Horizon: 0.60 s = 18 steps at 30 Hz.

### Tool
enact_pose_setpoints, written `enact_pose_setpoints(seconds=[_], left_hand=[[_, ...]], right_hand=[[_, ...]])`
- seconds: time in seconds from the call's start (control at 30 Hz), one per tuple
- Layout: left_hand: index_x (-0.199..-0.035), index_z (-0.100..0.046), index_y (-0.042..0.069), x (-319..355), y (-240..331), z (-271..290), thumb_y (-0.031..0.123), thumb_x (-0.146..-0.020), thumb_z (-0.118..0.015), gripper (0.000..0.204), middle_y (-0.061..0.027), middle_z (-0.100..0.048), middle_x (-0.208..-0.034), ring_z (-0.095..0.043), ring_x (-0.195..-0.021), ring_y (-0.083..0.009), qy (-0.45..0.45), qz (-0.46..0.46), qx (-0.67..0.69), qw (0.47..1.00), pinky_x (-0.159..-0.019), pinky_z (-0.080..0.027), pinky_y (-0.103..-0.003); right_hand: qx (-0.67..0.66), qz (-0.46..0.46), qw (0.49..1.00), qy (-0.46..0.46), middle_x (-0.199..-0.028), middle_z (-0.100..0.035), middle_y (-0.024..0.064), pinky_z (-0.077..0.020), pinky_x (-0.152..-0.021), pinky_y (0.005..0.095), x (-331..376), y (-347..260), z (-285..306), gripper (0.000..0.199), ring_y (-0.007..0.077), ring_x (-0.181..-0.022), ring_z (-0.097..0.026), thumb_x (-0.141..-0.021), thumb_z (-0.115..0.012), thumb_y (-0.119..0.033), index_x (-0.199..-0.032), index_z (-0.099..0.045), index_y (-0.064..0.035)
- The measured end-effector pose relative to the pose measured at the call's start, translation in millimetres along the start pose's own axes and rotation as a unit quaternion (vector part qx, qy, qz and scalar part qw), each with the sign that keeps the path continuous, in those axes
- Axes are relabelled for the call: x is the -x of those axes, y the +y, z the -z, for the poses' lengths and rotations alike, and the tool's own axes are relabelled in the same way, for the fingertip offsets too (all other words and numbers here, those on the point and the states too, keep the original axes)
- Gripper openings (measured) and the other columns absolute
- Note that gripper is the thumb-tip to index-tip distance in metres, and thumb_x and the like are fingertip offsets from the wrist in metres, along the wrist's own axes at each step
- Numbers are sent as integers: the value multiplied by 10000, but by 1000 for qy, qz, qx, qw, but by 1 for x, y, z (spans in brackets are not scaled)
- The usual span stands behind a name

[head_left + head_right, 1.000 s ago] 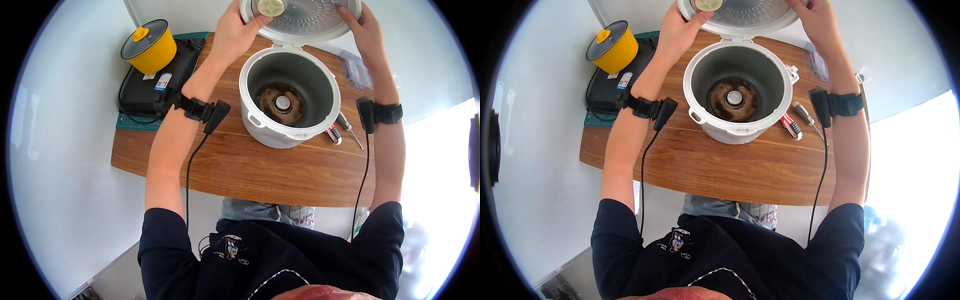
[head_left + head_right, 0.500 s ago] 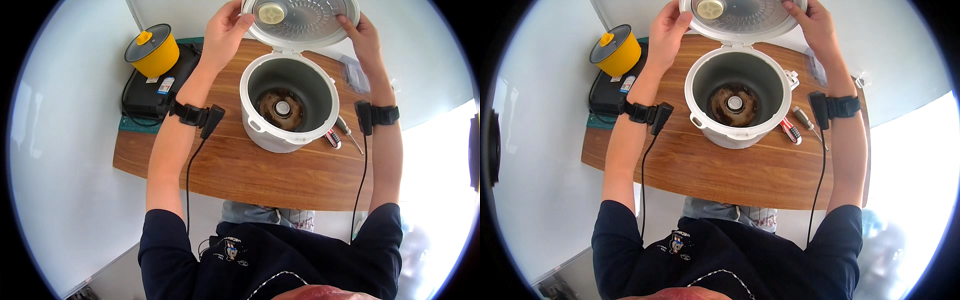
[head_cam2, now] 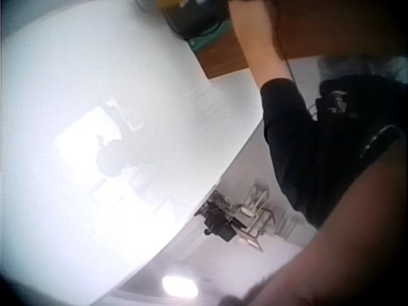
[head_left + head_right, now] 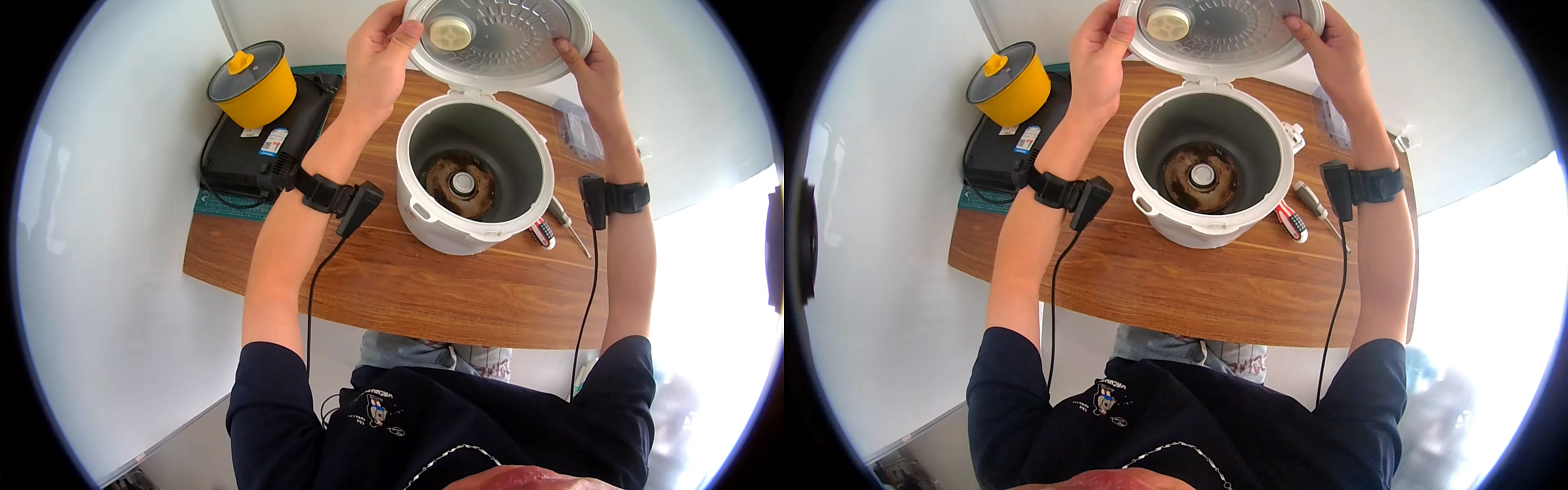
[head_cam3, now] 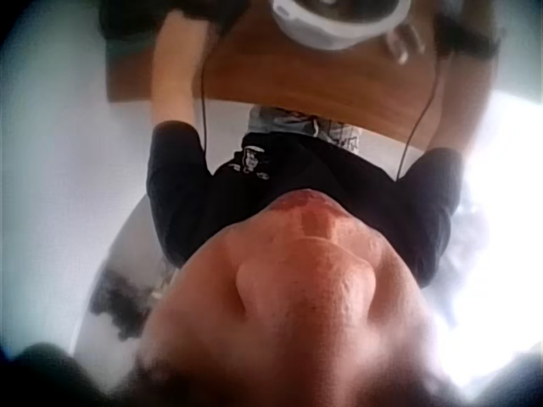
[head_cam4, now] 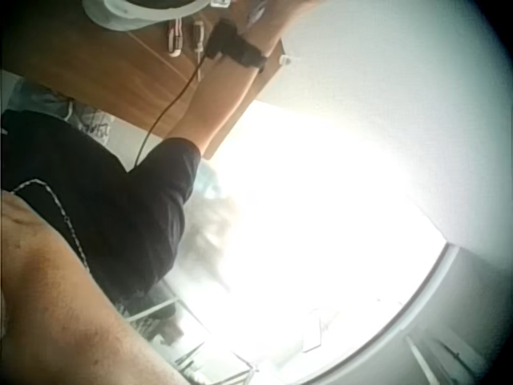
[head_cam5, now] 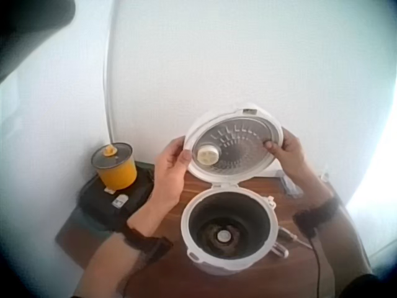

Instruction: The person assembles a white rice cooker by attaching the lid, inserting a small plastic component, and securing a side panel with a screwdriver. They then handle a yellow pot with a glass lid, using the screwdriver on its lid knob.

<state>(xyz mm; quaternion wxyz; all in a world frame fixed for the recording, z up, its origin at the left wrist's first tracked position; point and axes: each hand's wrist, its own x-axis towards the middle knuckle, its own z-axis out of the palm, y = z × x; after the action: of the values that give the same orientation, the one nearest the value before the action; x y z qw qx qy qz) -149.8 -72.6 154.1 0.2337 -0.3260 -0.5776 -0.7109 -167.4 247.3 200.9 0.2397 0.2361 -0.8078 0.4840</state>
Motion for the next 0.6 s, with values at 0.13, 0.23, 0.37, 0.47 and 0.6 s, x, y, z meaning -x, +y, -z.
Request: enact_pose_setpoints(seconds=[0.13,0.23,0.37,0.47,0.6], left_hand=[[-1307,-610,-26,3,-5,-6,158,-1008,-687,359,-94,-716,-1183,-655,-1055,-156,61,14,54,997,-934,-510,-301],[-1369,-579,-37,7,2,-6,196,-1036,-664,415,-85,-691,-1241,-625,-1099,-133,52,13,49,997,-968,-494,-280],[-1376,-569,-37,10,2,-5,201,-1035,-667,427,-95,-694,-1237,-632,-1108,-142,44,3,70,997,-986,-493,-278],[-1376,-568,-40,12,3,-8,202,-1034,-669,430,-99,-694,-1240,-634,-1117,-143,41,-5,75,996,-993,-492,-278],[-1360,-580,-43,16,8,-8,183,-1026,-680,415,-102,-696,-1234,-635,-1117,-142,45,-15,84,995,-995,-494,-281]], right_hand=[[6,5,1000,5,-1104,-727,20,-478,-962,288,-1,-4,2,389,107,-1046,-619,-1007,-711,-305,-1279,-668,-29],[50,77,995,50,-1103,-734,32,-500,-952,305,3,-45,-22,415,128,-1061,-642,-978,-743,-314,-1294,-666,-58],[235,219,927,192,-1090,-710,108,-535,-904,393,-1,-123,-54,517,266,-1004,-695,-818,-856,-206,-1259,-654,-25],[287,161,938,108,-1094,-691,145,-547,-889,444,-6,-147,-54,631,350,-1000,-699,-691,-911,-193,-1249,-654,-50],[281,125,949,76,-1062,-695,127,-556,-835,418,-9,-165,-62,515,331,-962,-698,-689,-909,-171,-1139,-688,-54]])
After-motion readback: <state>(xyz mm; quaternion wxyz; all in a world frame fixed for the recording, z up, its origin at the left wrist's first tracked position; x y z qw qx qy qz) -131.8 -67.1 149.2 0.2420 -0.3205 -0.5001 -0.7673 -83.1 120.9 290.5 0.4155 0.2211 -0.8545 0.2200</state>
